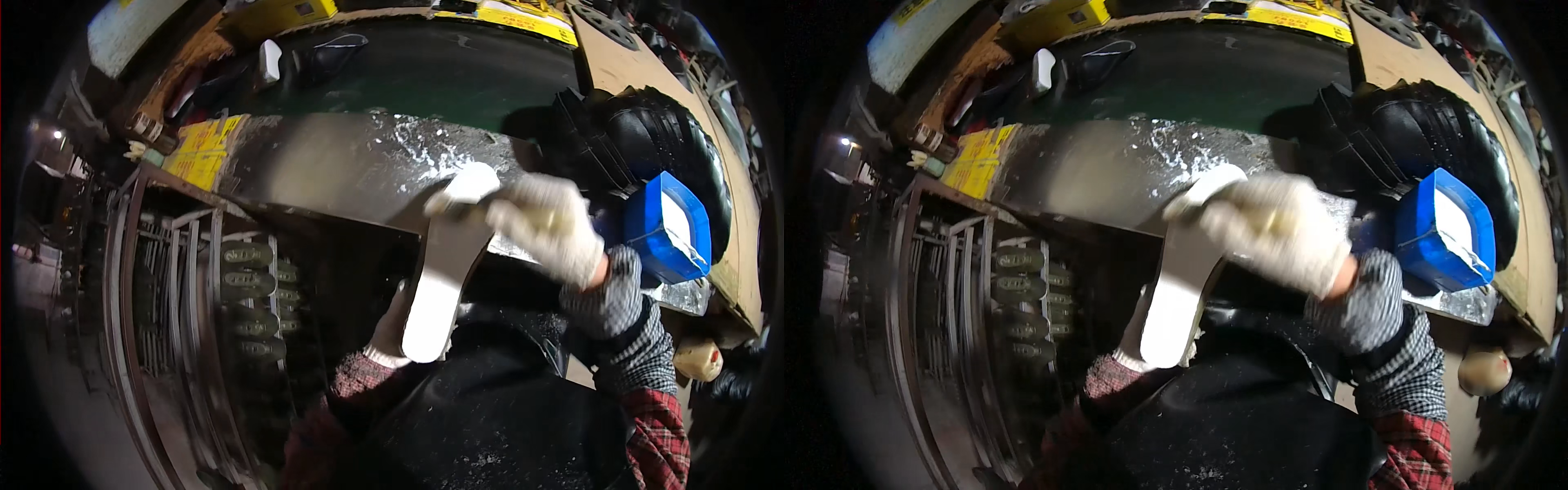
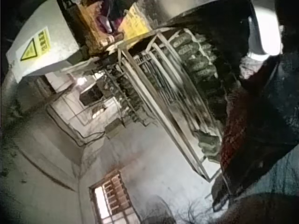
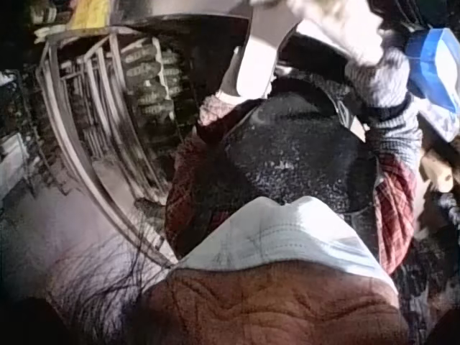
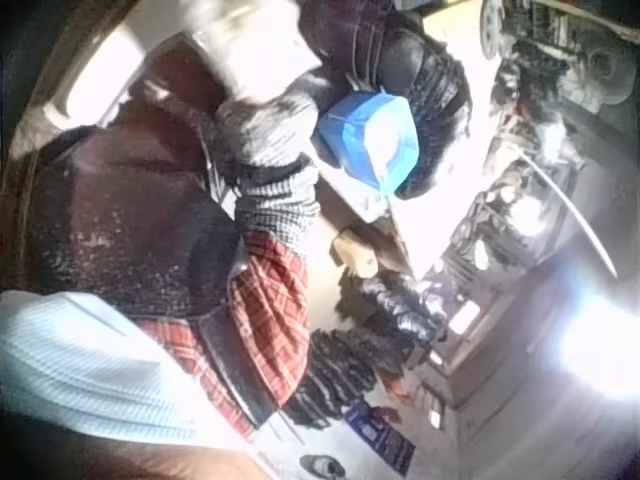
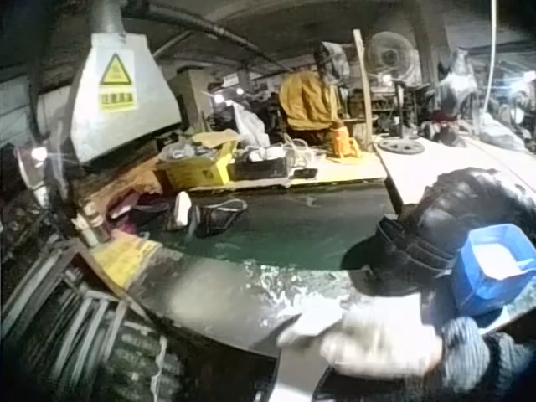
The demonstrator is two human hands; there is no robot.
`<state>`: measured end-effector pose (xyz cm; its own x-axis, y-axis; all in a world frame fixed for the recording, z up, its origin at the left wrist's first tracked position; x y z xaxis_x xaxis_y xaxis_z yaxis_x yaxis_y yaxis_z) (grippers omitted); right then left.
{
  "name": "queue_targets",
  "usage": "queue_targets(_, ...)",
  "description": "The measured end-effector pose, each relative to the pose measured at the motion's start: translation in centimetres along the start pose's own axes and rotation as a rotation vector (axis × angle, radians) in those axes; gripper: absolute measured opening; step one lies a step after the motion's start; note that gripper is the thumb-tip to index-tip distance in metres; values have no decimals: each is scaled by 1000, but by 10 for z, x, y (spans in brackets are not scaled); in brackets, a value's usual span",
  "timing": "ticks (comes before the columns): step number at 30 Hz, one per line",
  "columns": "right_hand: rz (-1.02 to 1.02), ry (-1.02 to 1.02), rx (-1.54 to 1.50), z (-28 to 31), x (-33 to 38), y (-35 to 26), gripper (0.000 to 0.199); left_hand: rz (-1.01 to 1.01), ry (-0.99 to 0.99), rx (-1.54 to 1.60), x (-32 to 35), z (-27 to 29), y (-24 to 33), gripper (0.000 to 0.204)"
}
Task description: The person repeatedly picks up black shoe parts, applies a white substance from a blue container using a brush, and places the parts on a metal workbench. The process is repeated for multiple shoe parts throughout the clip.
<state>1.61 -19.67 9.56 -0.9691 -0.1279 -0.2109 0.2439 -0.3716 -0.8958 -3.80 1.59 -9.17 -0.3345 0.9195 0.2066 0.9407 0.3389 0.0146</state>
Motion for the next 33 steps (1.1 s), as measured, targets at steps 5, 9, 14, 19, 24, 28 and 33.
queue_targets(5,57,-123,-42,-17,27,-21,24,-66,3,178,-10,-21,4,81)
queue_targets(9,-161,-79,-372,-28,54,-12,17,-246,23,-385,-9,-36,12,71)
queue_targets(14,-261,-158,-434,-19,101,-20,24,-314,173,-162,-2,-37,13,63)
queue_targets(19,31,-215,-294,-12,111,-34,25,-313,228,-68,-6,-36,10,63)
queue_targets(24,-282,113,-387,7,87,38,33,-167,-34,-100,-4,-20,9,72)
queue_targets(28,-188,197,-291,16,93,23,26,-131,-33,-85,3,-9,7,71)
queue_targets(33,-378,49,-479,13,70,59,29,-3,-45,39,11,22,9,74)
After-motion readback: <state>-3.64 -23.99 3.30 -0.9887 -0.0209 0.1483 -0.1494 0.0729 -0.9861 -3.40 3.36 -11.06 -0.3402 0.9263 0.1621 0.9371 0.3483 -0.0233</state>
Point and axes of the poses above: each hand's wrist, its own x-axis away from the middle knuckle, its own z-axis out of the back of the hand, y = z × x, the point moved 6 cm from there along -x, towards the middle knuckle
